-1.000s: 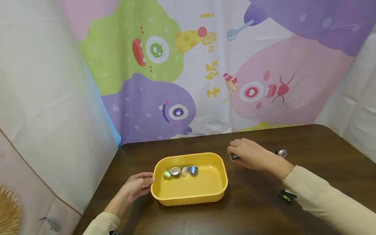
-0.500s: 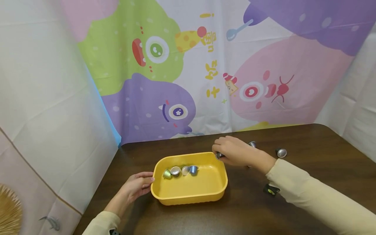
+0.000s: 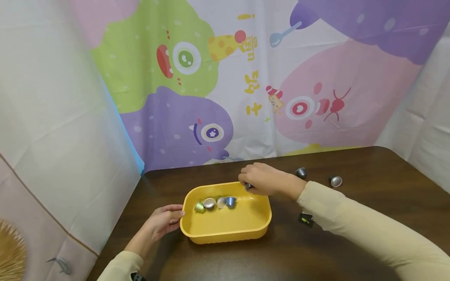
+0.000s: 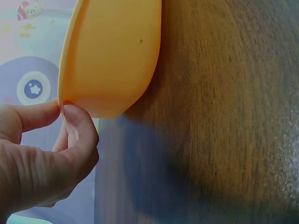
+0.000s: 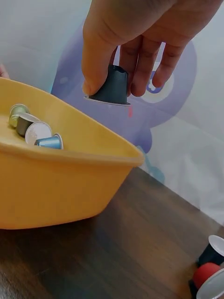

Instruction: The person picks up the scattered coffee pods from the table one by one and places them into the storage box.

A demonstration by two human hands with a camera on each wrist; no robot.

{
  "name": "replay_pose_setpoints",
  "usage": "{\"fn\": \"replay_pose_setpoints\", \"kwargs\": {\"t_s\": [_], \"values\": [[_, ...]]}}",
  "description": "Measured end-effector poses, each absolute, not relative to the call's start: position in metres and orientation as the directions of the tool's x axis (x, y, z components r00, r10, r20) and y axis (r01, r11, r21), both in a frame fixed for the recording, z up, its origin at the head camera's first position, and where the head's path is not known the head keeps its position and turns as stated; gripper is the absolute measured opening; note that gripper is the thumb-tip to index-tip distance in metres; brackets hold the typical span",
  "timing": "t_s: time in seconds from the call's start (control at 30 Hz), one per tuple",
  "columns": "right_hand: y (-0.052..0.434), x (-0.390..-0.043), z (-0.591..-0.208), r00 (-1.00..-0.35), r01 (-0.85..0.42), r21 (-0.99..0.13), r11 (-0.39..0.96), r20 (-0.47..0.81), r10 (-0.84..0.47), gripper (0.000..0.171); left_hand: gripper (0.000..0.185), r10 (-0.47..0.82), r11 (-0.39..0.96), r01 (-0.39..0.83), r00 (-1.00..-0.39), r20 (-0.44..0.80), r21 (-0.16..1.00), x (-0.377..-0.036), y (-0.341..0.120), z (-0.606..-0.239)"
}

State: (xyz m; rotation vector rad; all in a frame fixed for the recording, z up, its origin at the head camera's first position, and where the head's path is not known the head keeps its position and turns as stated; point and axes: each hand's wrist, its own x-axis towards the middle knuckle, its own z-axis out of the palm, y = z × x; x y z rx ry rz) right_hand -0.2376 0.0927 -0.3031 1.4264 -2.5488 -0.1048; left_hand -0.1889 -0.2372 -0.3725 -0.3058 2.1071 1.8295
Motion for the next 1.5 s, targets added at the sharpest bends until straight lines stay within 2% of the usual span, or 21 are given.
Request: {"fn": "replay_pose_setpoints", "kwargs": {"t_s": [0.67, 1.0, 1.3, 1.5], "values": [[0.042, -0.248, -0.310, -0.525, -0.840, 0.179, 0.512, -0.025, -0.851, 0.008, 0.044, 0.022, 0.192, -0.380, -0.920, -0.391, 0.905, -0.186, -0.234, -0.373], [0.017, -0.256, -0.316, -0.548, -0.834, -0.004, 0.552, -0.111, -0.829, 0.008, 0.044, 0.025, 0.186, -0.374, -0.922, -0.385, 0.908, -0.188, -0.233, -0.373], [-0.009, -0.255, -0.321, -0.556, -0.828, 0.042, 0.558, -0.186, -0.810, 0.010, 0.044, 0.023, 0.171, -0.390, -0.917, -0.399, 0.905, -0.189, -0.235, -0.374], [-0.028, -0.251, -0.321, -0.509, -0.859, 0.052, 0.510, -0.200, -0.837, 0.005, 0.045, 0.029, 0.179, -0.385, -0.918, -0.396, 0.906, -0.188, -0.234, -0.372]]}}
